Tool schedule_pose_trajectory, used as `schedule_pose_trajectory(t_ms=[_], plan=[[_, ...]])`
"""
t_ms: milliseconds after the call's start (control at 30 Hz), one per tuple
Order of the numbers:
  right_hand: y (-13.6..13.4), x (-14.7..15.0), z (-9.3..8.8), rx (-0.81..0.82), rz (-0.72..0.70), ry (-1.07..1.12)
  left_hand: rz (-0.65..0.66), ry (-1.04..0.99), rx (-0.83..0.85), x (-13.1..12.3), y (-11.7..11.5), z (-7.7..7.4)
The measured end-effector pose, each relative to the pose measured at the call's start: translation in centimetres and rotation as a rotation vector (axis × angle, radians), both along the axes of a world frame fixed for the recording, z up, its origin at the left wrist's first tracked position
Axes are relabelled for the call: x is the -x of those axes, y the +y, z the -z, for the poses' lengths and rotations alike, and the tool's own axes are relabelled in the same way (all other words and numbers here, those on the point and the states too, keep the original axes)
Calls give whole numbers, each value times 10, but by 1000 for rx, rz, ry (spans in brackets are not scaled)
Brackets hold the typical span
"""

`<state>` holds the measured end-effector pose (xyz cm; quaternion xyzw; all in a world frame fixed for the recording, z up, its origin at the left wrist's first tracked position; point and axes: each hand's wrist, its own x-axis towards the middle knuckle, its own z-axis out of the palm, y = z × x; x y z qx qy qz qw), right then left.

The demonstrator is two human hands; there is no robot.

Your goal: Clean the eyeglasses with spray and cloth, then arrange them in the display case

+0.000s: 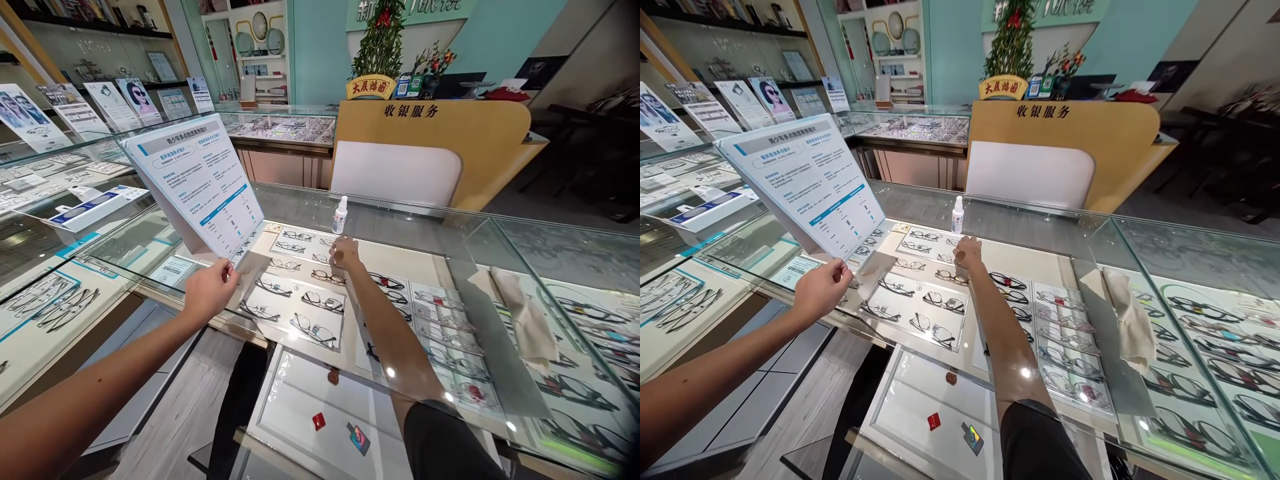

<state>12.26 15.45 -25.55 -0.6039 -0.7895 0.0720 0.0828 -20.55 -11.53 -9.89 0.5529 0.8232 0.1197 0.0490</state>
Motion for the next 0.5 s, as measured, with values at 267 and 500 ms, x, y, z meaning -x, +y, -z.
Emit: schedule_pose_trajectory(t_ms=[267, 500], plan=[[-15, 4, 2, 41, -32, -30, -5, 5, -7, 1, 1, 2], [-21, 9, 8, -17, -45, -34, 9, 21, -12, 2, 1, 3]])
